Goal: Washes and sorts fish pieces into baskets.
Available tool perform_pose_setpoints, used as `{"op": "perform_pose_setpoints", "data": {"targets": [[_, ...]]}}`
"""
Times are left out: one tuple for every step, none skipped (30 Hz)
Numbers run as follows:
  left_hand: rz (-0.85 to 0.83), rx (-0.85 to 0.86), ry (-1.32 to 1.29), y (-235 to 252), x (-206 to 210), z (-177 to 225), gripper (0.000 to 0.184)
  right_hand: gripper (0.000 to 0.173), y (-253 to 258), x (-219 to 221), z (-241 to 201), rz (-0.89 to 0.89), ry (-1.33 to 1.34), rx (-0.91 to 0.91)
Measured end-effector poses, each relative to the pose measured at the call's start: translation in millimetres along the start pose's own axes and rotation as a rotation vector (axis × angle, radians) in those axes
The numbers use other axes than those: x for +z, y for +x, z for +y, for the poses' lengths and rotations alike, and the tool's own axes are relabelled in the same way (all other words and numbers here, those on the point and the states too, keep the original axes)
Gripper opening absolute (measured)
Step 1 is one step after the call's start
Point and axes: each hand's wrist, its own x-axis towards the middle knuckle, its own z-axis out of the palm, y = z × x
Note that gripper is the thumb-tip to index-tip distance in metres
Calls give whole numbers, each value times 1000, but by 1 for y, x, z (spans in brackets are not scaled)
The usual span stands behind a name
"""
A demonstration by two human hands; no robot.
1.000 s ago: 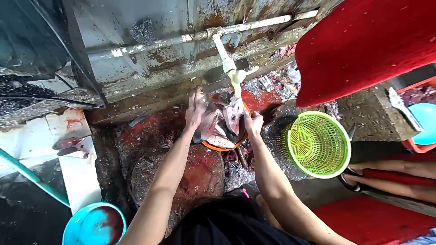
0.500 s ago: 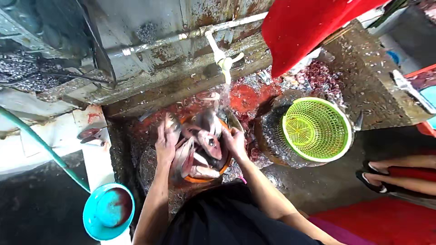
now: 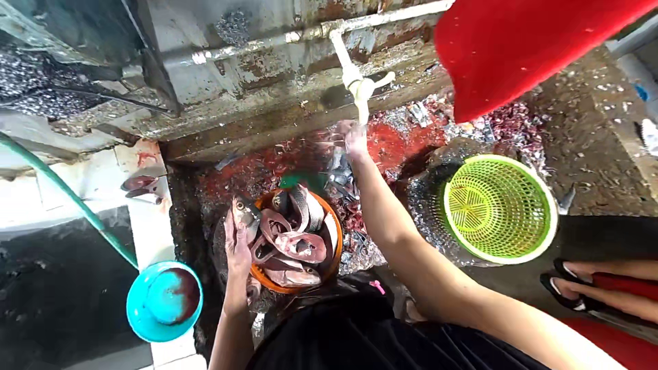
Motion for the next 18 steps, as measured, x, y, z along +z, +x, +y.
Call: {"op": "perform_pose_setpoints", "data": {"targets": [[27, 17, -18, 0, 3, -3, 60, 34, 13, 10, 0, -20, -279, -24], [52, 22, -30, -1, 4, -4, 58, 42, 23, 19, 1, -61, -566, -13], [67, 21, -41, -1, 6, -6, 57, 56, 30, 27, 7, -135, -803, -8], [68, 11, -48, -1, 6, -7, 56, 73, 40, 32, 17, -227, -984, -26], [64, -9, -49, -2, 6, -8, 55, 79, 48, 35, 26, -317, -1138, -72], [55, -26, -52, -3, 4, -8, 55, 79, 53, 37, 36, -389, -1247, -121], [50, -29, -52, -4, 2, -9, 54, 81, 56, 38, 40, -435, -1313, -174], [47, -24, -52, -4, 1, -10, 54, 84, 57, 39, 42, -461, -1369, -213], [46, -14, -53, -2, 0, -11, 54, 88, 59, 40, 42, -474, -1414, -226], [44, -9, -55, -1, 1, -12, 54, 88, 58, 41, 41, -483, -1455, -213], [43, -14, -55, -1, 1, -12, 54, 85, 54, 41, 40, -482, -1488, -182], [41, -21, -60, -2, 1, -12, 53, 78, 49, 39, 41, -468, -1490, -151], [40, -31, -65, -3, 0, -13, 53, 73, 43, 36, 41, -439, -1451, -109], [41, -34, -64, -3, 0, -14, 53, 70, 35, 33, 38, -410, -1375, -59], [42, -31, -56, -4, 0, -15, 53, 68, 26, 27, 35, -381, -1254, -17], [40, -18, -35, -4, 0, -15, 54, 65, 17, 20, 33, -330, -1106, 10], [45, -2, -5, -2, -1, -14, 54, 63, 7, 12, 32, -287, -957, 19], [52, 8, 29, -2, -2, -13, 54, 62, -4, 3, 28, -270, -846, -1]]}}
